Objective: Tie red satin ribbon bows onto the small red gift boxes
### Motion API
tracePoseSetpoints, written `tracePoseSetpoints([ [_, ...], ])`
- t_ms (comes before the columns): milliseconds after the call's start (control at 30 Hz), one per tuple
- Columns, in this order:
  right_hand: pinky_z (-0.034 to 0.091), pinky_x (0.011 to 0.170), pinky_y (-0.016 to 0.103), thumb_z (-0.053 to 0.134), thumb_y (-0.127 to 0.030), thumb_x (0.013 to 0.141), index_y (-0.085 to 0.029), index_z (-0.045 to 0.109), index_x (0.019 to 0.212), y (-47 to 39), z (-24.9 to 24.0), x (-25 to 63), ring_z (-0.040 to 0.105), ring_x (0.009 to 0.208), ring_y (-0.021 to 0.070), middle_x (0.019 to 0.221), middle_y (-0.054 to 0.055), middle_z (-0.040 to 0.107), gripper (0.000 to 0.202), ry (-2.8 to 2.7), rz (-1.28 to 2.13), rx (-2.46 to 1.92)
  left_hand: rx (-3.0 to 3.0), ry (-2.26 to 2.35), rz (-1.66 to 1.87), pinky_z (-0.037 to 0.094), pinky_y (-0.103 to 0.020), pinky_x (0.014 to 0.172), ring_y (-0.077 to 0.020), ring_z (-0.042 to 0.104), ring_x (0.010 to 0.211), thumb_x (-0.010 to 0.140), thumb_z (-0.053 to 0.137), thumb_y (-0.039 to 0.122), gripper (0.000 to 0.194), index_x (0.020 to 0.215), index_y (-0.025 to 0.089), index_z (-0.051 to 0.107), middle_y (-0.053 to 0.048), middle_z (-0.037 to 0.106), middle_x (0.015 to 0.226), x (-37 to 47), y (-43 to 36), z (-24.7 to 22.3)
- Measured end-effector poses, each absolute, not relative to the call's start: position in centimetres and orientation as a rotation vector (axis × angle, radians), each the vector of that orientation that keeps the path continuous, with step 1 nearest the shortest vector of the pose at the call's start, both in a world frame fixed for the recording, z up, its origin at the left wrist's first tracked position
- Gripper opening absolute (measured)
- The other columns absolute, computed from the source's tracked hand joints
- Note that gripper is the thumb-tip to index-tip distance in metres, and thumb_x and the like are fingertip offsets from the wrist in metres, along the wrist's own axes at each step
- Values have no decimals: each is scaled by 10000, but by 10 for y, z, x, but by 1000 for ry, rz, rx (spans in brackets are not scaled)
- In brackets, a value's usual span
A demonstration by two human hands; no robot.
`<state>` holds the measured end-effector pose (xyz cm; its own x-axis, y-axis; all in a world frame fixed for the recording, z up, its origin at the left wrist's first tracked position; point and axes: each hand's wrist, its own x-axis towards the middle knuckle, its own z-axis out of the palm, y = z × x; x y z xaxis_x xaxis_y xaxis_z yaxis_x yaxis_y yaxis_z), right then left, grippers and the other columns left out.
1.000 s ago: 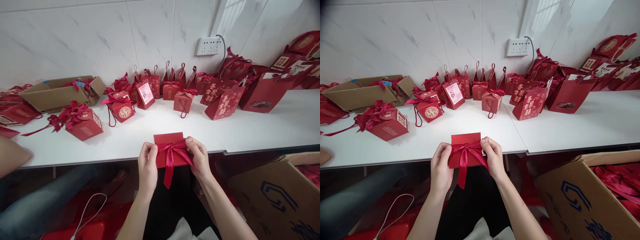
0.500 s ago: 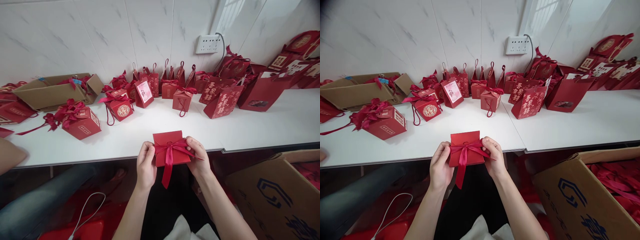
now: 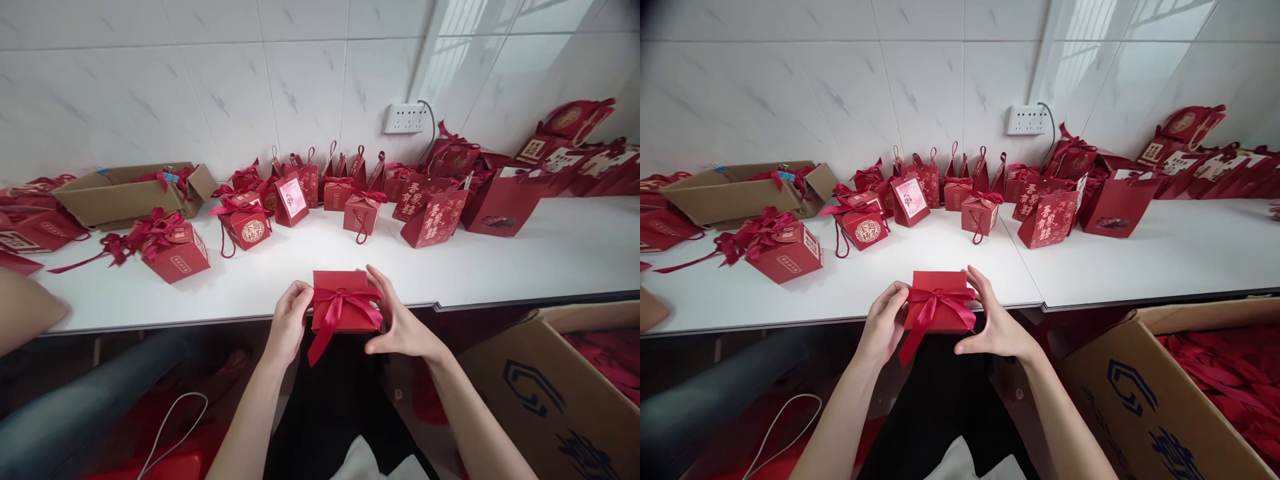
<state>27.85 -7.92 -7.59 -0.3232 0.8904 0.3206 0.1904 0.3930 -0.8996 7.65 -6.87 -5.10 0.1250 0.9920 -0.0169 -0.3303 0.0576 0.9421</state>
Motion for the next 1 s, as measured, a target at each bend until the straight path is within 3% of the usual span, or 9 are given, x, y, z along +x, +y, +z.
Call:
tracePoseSetpoints([
  [100,309,1063,484,741,-355,663,-288,68,1447,-86,-64,276,260,1360,297,1477,138,220,1035,-1918,830,-1074,1059,970,1255,394,-201,598,-91,458,628,784,591,397,248,721,179,491,27,487,672,75,-72,-48],
  [200,331,1062,477,727,-259,668,-271,97,1446,-93,-58,271,329,1324,293,1442,143,288,1001,-1904,608,-1055,1268,1145,1409,415,-216,608,-108,490,641,812,568,381,207,754,187,526,11,519,686,78,-88,-40],
  [333,364,1042,494,737,-251,676,-299,118,1433,-107,-58,271,343,1311,300,1425,139,303,978,-1803,394,-974,2238,1117,1751,450,-288,682,-136,535,650,765,630,186,62,786,216,580,-5,581,695,93,-119,-28],
  [433,366,1045,486,733,-262,695,-320,123,1427,-122,-59,275,324,1321,300,1433,124,293,955,-1696,361,-943,2786,774,1739,449,-338,719,-143,547,641,749,610,97,179,887,211,610,-15,613,704,110,-136,-23],
  [567,370,1042,496,744,-266,686,-320,110,1429,-143,-56,289,328,1316,316,1445,129,270,978,-1656,311,-1045,2692,689,1680,446,-288,652,-129,550,628,754,622,109,185,904,208,582,-4,608,695,122,-135,-18],
  [667,392,1027,496,760,-259,661,-310,112,1424,-162,-50,308,375,1285,322,1444,137,265,1003,-1634,256,-1185,2442,985,1742,431,-245,628,-114,532,611,773,623,157,114,848,214,559,15,575,672,121,-113,-17],
  [700,400,1022,493,761,-253,656,-307,120,1421,-170,-47,316,392,1273,319,1438,136,273,999,-1615,231,-1242,2377,1137,1707,425,-249,634,-118,525,605,790,607,202,55,803,214,555,18,562,657,122,-103,-18],
  [800,411,1013,495,764,-246,643,-299,150,1411,-200,-35,339,413,1254,318,1422,134,305,984,-1538,117,-1444,2229,1408,1338,389,-256,580,-135,516,568,812,557,345,168,708,215,538,21,547,608,138,-75,-28],
  [1000,465,945,462,740,-282,660,-302,148,1402,-295,-7,388,498,1163,307,1337,126,405,949,-1243,-145,-1843,2331,867,827,411,-261,616,-159,559,611,803,490,413,224,684,227,526,18,579,623,212,-71,-69],
])
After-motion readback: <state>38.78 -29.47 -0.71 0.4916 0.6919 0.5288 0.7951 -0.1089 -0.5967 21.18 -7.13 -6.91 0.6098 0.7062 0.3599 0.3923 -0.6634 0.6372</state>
